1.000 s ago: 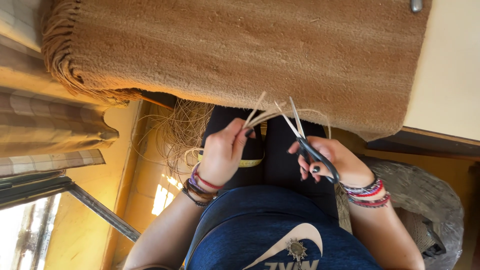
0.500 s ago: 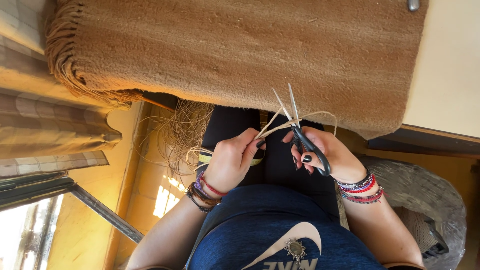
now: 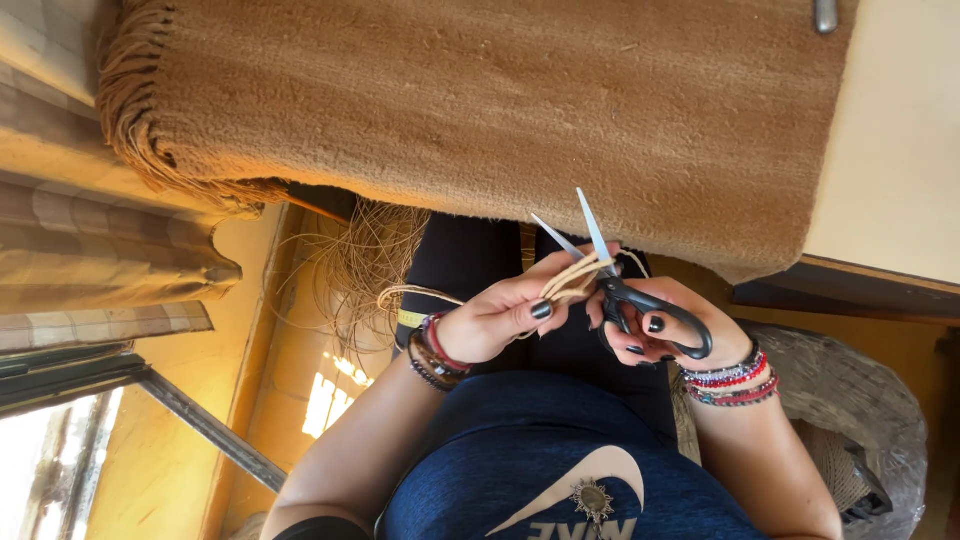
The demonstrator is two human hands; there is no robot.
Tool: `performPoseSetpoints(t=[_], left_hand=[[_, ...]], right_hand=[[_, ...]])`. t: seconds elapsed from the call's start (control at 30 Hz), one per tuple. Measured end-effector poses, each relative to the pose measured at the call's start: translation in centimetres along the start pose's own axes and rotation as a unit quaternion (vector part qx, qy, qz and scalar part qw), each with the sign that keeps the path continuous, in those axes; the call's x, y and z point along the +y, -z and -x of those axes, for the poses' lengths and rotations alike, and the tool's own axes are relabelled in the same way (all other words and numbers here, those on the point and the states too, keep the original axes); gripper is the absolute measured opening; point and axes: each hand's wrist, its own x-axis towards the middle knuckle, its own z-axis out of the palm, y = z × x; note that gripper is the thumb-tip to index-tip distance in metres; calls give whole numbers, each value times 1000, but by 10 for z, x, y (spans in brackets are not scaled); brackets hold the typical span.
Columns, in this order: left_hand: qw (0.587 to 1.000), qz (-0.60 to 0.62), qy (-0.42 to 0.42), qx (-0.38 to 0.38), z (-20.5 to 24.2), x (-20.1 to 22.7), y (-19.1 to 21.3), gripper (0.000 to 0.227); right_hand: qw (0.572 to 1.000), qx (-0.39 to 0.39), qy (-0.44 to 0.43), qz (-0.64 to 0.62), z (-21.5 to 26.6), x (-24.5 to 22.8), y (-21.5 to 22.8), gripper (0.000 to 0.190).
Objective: Measuring and cutting lengths of twine using a measuring tape and scissors
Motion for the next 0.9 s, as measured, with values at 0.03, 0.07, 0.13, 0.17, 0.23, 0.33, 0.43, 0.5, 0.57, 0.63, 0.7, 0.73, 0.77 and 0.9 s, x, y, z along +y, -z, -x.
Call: performPoseSetpoints(t=[0.03, 0.07, 0.13, 0.17, 0.23, 0.33, 0.43, 0.5, 0.57, 0.63, 0.7, 0.73, 0.77, 0.9], left_hand=[[1000, 0, -2, -2, -1, -5, 0, 33], [999, 14, -10, 31, -2, -10, 1, 33], [997, 28, -19, 63, -2, -20, 5, 33], [996, -6, -23, 82, -1, -24, 8, 34], [993, -43, -28, 104, 0, -30, 14, 35], [990, -62, -40, 121, 3, -36, 19, 36], [990, -63, -34, 118, 7, -39, 20, 37], [990, -70, -27, 118, 7, -38, 18, 35], [989, -71, -28, 125, 4, -33, 13, 35], [987, -72, -30, 138, 1, -29, 13, 34], [987, -85, -23, 132, 3, -28, 13, 35], [987, -86, -25, 136, 0, -19, 11, 35], [985, -104, -20, 136, -3, -11, 9, 34], [973, -176, 30, 150, 5, 10, 6, 34]], right_hand=[[1000, 0, 1, 2, 1, 0, -2, 60], [999, 31, 14, 26, 3, 0, -4, 53], [996, 64, 27, 50, 3, -5, -11, 46], [982, 115, 29, 150, 3, -10, -15, 39], [955, 162, 30, 247, 0, -25, -17, 32], [817, 274, -50, 506, -5, -44, 8, 30], [545, 310, 15, 779, -14, -41, 59, 51], [453, 342, 63, 821, -27, -47, 75, 37], [472, 326, 123, 810, -30, -53, 51, 33], [492, 302, 182, 796, -37, -50, 30, 33], [630, 214, 143, 733, -38, -33, 6, 58], [631, 209, 144, 733, -40, -20, 1, 58], [649, 210, 116, 722, -41, -7, -5, 35], [736, 233, 81, 630, -34, 22, -22, 20]])
